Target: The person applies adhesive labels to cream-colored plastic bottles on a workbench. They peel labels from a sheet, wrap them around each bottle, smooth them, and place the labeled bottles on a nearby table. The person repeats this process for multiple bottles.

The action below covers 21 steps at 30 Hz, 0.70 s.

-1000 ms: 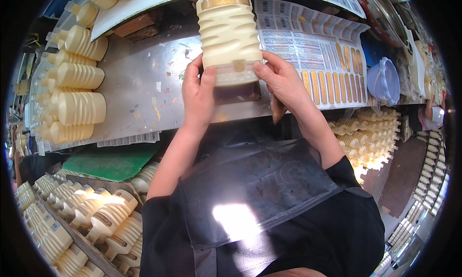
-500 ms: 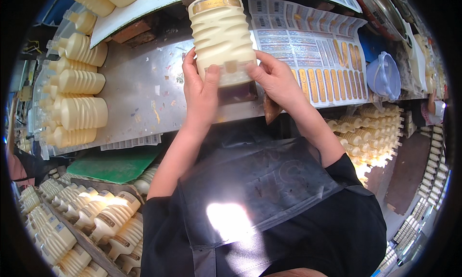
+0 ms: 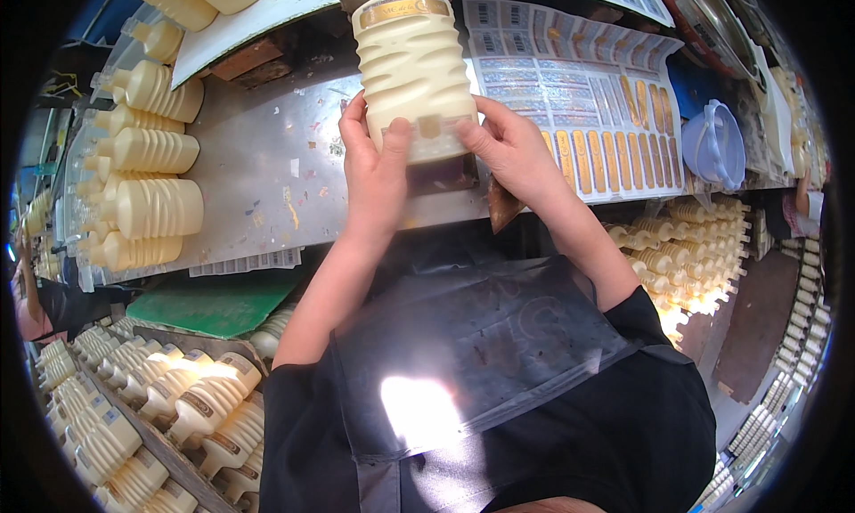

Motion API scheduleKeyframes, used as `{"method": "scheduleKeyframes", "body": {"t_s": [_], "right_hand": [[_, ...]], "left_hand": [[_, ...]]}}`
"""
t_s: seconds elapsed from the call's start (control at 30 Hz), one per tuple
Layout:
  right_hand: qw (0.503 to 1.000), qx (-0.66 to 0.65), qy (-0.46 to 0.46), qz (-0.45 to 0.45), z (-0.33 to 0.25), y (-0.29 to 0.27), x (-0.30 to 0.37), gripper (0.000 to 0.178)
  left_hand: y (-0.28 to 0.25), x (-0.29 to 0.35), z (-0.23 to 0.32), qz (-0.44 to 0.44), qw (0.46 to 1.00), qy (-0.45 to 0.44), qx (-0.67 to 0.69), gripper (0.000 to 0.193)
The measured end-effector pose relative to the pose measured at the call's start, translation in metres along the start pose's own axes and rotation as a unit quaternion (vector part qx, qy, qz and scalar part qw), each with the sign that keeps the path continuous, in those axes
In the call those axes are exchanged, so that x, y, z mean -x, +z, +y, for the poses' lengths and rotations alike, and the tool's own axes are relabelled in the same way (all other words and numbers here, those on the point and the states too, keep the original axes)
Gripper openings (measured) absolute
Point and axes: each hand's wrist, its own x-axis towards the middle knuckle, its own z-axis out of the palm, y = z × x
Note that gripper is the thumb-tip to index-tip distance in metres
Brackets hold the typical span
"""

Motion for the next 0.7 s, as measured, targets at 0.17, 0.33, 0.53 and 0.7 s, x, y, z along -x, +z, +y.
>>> {"method": "scheduleKeyframes", "body": {"t_s": [0.17, 0.33, 0.53, 0.7], "right_hand": [[1.0, -0.001, 0.013, -0.012, -0.005, 0.0, 0.0, 0.054], [0.999, -0.01, 0.033, -0.036, -0.01, -0.002, 0.001, 0.054], [1.0, -0.028, 0.007, 0.003, -0.001, 0.003, 0.003, 0.055], [0.998, -0.036, 0.053, 0.02, 0.005, -0.007, -0.003, 0.051]], "left_hand": [[0.001, 0.0, -0.003, 0.009, 1.0, 0.006, -0.005, 0.073], [0.0, 0.0, -0.002, 0.008, 0.999, 0.005, -0.034, 0.074], [0.002, 0.001, 0.0, 0.007, 1.0, 0.009, -0.019, 0.075], [0.002, 0.001, 0.001, 0.003, 1.0, 0.006, 0.006, 0.074]]}}
